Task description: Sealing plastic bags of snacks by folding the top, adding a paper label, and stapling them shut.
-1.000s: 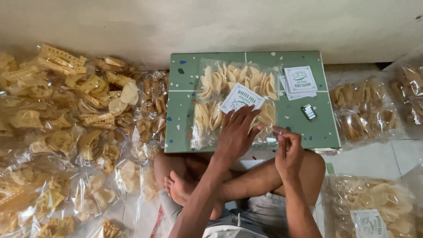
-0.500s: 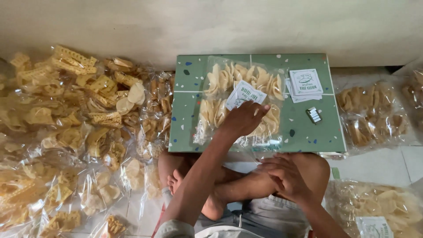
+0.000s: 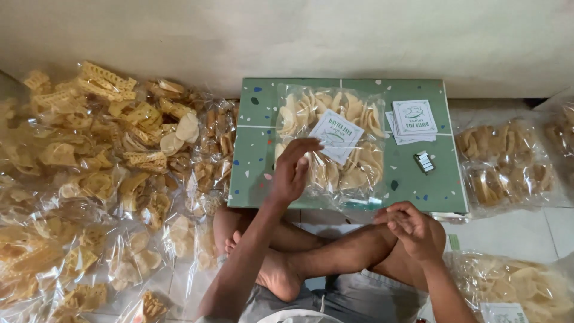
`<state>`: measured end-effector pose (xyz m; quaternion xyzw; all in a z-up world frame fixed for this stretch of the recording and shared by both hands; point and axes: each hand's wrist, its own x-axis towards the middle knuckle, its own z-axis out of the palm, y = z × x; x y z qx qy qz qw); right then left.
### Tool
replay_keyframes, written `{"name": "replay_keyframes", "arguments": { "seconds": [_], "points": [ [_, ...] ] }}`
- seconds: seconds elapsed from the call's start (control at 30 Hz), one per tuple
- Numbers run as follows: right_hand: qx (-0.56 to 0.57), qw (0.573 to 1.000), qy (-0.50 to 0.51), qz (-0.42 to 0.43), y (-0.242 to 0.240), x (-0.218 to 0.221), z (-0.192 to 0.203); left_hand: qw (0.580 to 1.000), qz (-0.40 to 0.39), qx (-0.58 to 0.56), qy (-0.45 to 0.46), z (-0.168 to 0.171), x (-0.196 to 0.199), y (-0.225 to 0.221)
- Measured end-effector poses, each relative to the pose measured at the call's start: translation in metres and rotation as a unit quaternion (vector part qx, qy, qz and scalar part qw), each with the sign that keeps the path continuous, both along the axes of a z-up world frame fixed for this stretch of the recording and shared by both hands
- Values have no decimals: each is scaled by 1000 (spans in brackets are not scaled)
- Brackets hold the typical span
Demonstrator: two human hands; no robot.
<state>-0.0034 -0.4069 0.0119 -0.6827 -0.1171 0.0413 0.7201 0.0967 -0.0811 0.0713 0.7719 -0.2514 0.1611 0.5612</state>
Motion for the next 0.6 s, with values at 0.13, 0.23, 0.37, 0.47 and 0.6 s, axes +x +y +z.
{"name": "replay_keyframes", "arguments": {
  "seconds": [0.13, 0.23, 0.37, 0.47, 0.6],
  "points": [
    [-182, 979, -72, -59, -1, -3, -13, 962, 20, 235, -140, 1, -36, 49],
    [-195, 956, -217, -29, 7, 1, 7, 956, 35, 249, -154, -8, -55, 62],
    [-216, 941, -258, -16, 20, 13, 19, 936, 77, 261, -223, -5, -65, 56],
    [-267, 934, -237, 31, 17, 29, 7, 915, 88, 274, -281, -16, -70, 54],
    [-305, 925, -220, 59, 38, 32, 37, 891, 164, 323, -272, -15, -95, 52]
  ]
}}
